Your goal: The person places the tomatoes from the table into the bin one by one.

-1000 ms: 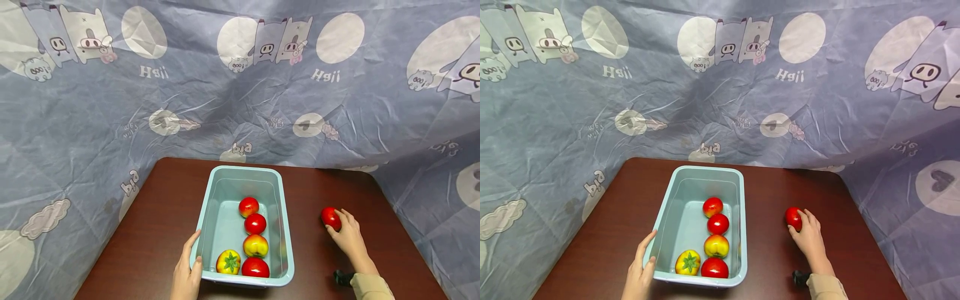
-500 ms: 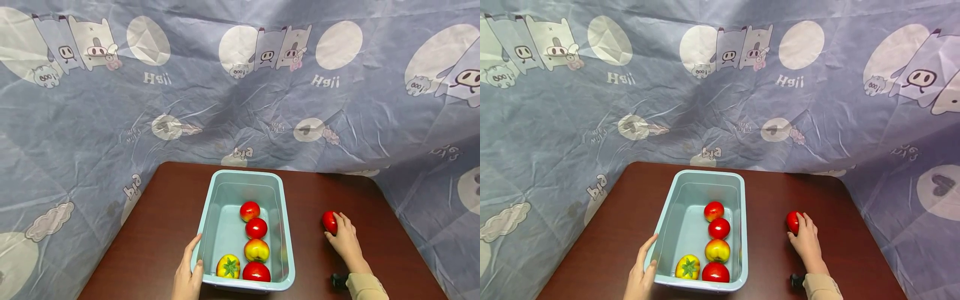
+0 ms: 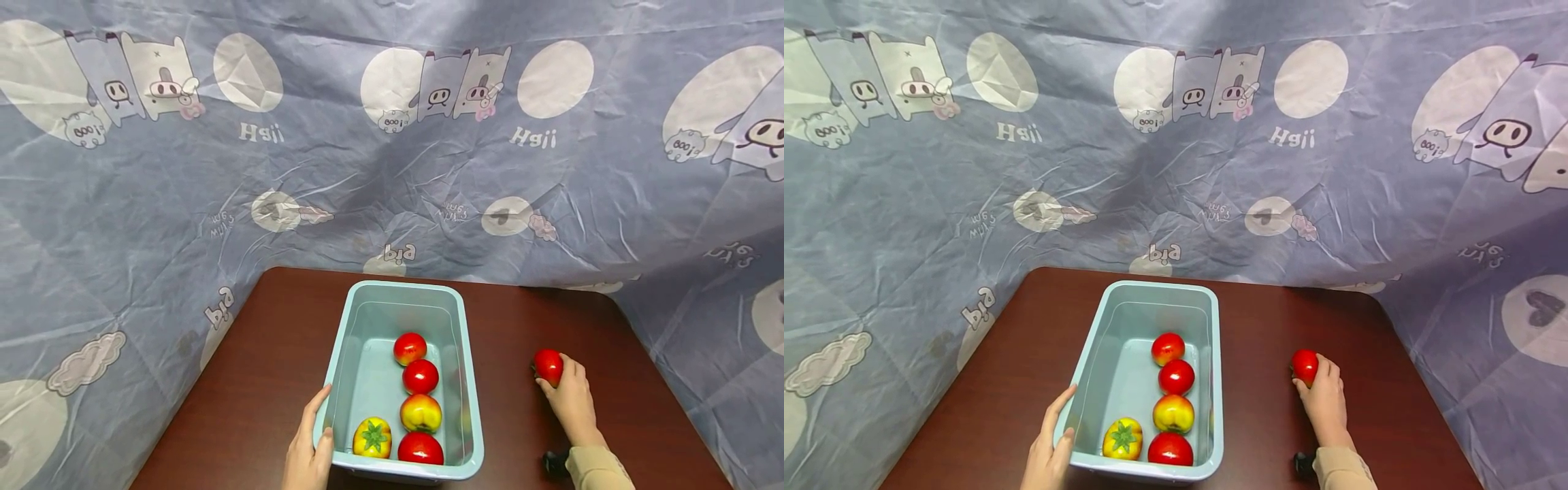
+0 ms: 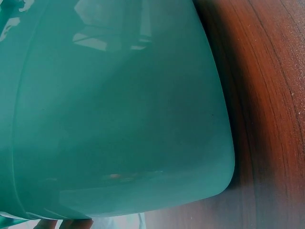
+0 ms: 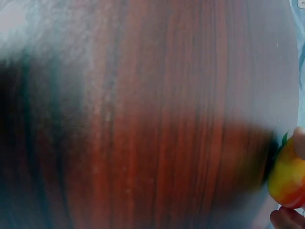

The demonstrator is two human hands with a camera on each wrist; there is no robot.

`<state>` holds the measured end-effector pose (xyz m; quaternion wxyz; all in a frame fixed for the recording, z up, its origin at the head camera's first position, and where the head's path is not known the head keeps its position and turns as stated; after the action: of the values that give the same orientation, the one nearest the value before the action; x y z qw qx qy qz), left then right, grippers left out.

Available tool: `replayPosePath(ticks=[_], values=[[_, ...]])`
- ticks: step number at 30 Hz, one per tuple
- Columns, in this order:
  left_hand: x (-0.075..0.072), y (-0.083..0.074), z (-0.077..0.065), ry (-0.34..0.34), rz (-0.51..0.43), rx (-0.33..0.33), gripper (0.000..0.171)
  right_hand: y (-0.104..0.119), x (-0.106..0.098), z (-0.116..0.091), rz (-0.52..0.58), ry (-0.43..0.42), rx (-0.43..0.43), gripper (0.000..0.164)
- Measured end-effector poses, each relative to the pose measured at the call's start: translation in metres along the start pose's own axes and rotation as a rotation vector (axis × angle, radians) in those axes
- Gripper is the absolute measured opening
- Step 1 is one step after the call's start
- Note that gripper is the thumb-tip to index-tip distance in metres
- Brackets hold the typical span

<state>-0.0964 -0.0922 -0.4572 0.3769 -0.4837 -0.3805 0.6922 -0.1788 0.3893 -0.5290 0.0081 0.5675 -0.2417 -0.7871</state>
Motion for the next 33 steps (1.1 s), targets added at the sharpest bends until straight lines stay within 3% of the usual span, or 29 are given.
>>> replayPosePath(ticks=[6, 16, 23, 33], values=[[0.001, 0.002, -0.001, 0.016, -0.004, -0.014, 0.067, -0.005, 0.003, -0.002, 0.016, -0.035, 0.028, 0.070], [0.002, 0.003, -0.002, 0.027, -0.003, -0.021, 0.066, -0.007, 0.006, -0.011, 0.100, -0.002, 0.179, 0.072], [0.000, 0.002, -0.001, 0.012, -0.015, -0.036, 0.066, 0.014, -0.007, -0.015, 0.265, -0.013, 0.267, 0.070], [0.000, 0.001, 0.001, -0.009, -0.023, 0.002, 0.068, 0.048, -0.030, -0.019, 0.409, 0.009, 0.296, 0.071]])
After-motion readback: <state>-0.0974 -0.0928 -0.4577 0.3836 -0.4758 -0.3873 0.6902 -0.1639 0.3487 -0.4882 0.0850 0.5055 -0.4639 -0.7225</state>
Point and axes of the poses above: each hand's wrist, its own z-axis towards the middle knuckle, its own x-axis out of the palm, y = z × x, the point moved 5 cm from there along z, towards the middle knuckle, and after that the axes turned 8 degrees about -z, right-handed, at the moved point
